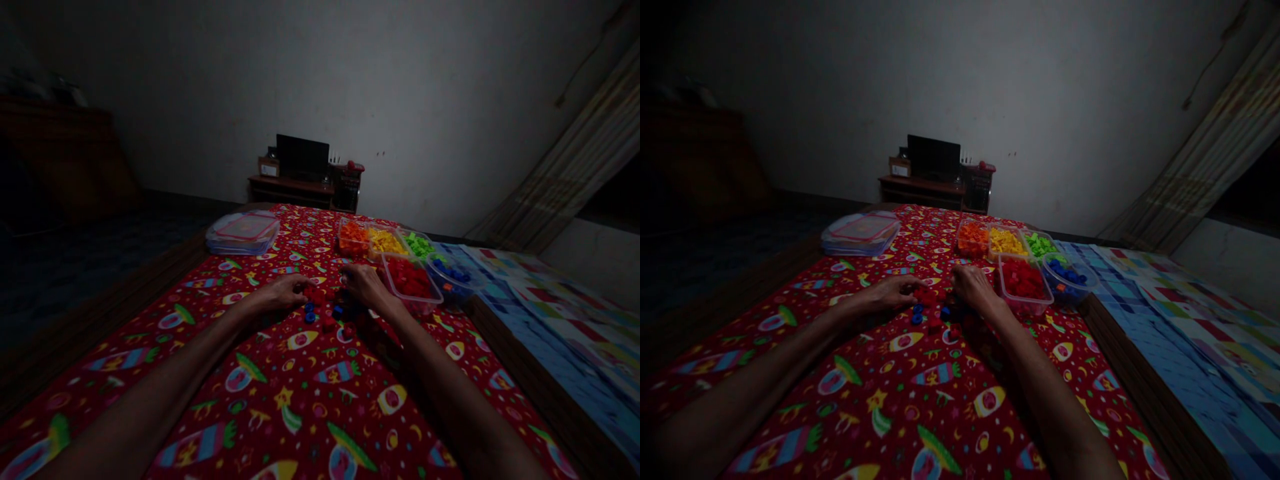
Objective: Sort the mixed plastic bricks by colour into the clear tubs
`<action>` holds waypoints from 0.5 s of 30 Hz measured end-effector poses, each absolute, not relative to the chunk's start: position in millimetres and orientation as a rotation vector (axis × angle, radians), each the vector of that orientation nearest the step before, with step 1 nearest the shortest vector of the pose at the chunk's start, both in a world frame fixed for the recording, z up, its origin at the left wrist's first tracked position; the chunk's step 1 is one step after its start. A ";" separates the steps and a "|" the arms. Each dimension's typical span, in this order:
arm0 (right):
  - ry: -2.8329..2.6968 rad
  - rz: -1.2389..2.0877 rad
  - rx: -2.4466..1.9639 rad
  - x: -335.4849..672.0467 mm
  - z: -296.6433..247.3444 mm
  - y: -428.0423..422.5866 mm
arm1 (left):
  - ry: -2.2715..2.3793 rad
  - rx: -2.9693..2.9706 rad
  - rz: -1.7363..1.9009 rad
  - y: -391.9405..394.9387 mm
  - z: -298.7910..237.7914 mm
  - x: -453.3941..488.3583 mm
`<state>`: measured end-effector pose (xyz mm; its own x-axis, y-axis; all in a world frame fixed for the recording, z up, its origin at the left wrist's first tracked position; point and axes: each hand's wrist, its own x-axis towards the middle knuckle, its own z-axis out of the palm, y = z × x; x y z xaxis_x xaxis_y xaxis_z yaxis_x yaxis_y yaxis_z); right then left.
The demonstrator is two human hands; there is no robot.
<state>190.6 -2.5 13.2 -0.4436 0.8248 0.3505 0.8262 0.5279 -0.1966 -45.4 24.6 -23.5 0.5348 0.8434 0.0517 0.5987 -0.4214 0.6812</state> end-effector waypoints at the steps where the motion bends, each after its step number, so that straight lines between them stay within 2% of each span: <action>1: -2.339 -0.003 -1.345 190.0 13.4 -2.9 | 1.170 2.182 0.515 24.5 -23.3 -45.0; 5: -2.281 0.098 -1.324 187.6 7.6 0.0 | 1.161 2.265 0.523 23.7 -25.0 -41.6; 12: -2.057 0.605 -1.244 188.8 13.0 10.6 | 1.075 2.433 0.519 28.6 -32.6 -44.1; 15: -2.127 0.506 -1.385 194.9 21.2 6.5 | 1.153 2.433 0.486 29.2 -20.0 -51.6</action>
